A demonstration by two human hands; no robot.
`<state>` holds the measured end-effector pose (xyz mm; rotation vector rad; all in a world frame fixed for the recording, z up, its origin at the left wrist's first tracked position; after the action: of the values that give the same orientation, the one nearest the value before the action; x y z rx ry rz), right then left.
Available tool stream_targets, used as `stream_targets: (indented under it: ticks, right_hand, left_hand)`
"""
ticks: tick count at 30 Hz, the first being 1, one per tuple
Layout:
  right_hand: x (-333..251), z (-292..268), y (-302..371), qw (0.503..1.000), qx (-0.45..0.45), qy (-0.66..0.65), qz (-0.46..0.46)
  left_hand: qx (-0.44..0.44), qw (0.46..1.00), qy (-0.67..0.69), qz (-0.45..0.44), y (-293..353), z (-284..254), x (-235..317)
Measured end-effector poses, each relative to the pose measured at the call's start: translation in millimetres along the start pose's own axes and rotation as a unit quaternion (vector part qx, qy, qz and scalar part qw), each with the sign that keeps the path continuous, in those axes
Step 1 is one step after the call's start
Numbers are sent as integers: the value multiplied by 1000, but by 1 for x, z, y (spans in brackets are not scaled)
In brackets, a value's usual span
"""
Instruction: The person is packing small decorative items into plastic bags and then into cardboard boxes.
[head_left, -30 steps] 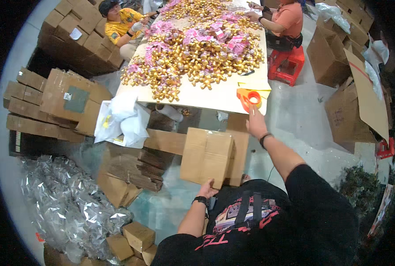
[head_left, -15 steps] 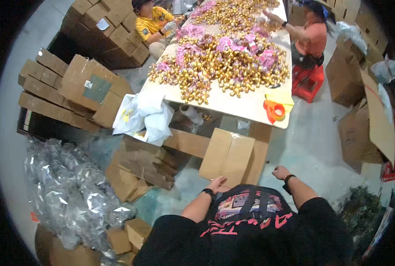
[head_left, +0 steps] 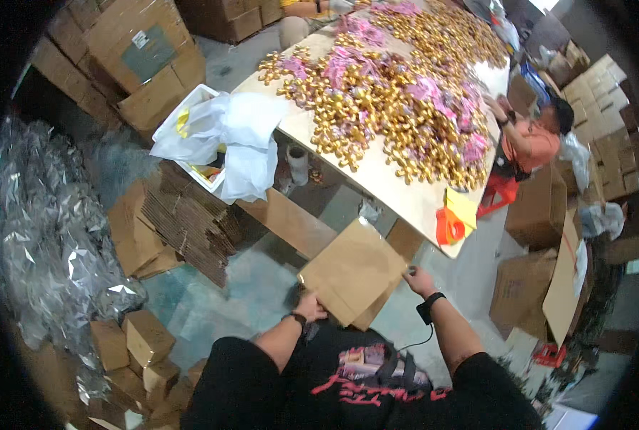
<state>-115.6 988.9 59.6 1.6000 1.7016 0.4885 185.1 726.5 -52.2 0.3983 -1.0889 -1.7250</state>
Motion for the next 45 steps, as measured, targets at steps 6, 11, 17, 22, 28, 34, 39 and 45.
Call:
stream_targets:
  ticks: [6,11,17,22,28,34,39,45]
  right_hand:
    - [-128,-4,-34,985,2,165,-58]
    - [-116,26,-55,983,16,172,-70]
    - [-98,43,-8,969,71,176,-159]
    - [-22,41,4,979,31,144,-139]
    - [2,47,46,975,-27,45,-214]
    - [90,18,18,987,8,55,-148]
    - [107,-21,58,977,103,78,-170]
    - [90,-59,102,933,235,105,-250]
  left_hand:
    - [-26,998,26,-41,11,22,-79]
    - [41,991,50,-118,20,60,-52]
    - [188,966,114,137,11,31,-90]
    - [250,944,-61,208,42,71,-97]
    - [348,841,-193,365,43,24,-154]
    - [323,787,-414,325,129,157,-83]
    - [423,798,-386,189,83,163,-107]
    - [288,892,-258,236,63,159,-144]
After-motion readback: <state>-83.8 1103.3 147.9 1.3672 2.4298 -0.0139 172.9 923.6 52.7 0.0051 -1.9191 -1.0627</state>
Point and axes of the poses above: each hand's wrist, its own y-axis away from the middle knuckle, its own z-axis out of the palm, x = y × z, the point moved 1 cm from there along -y, towards the middle knuckle, and after that the axes turned 9 degrees about z, right-handed, at the moved point
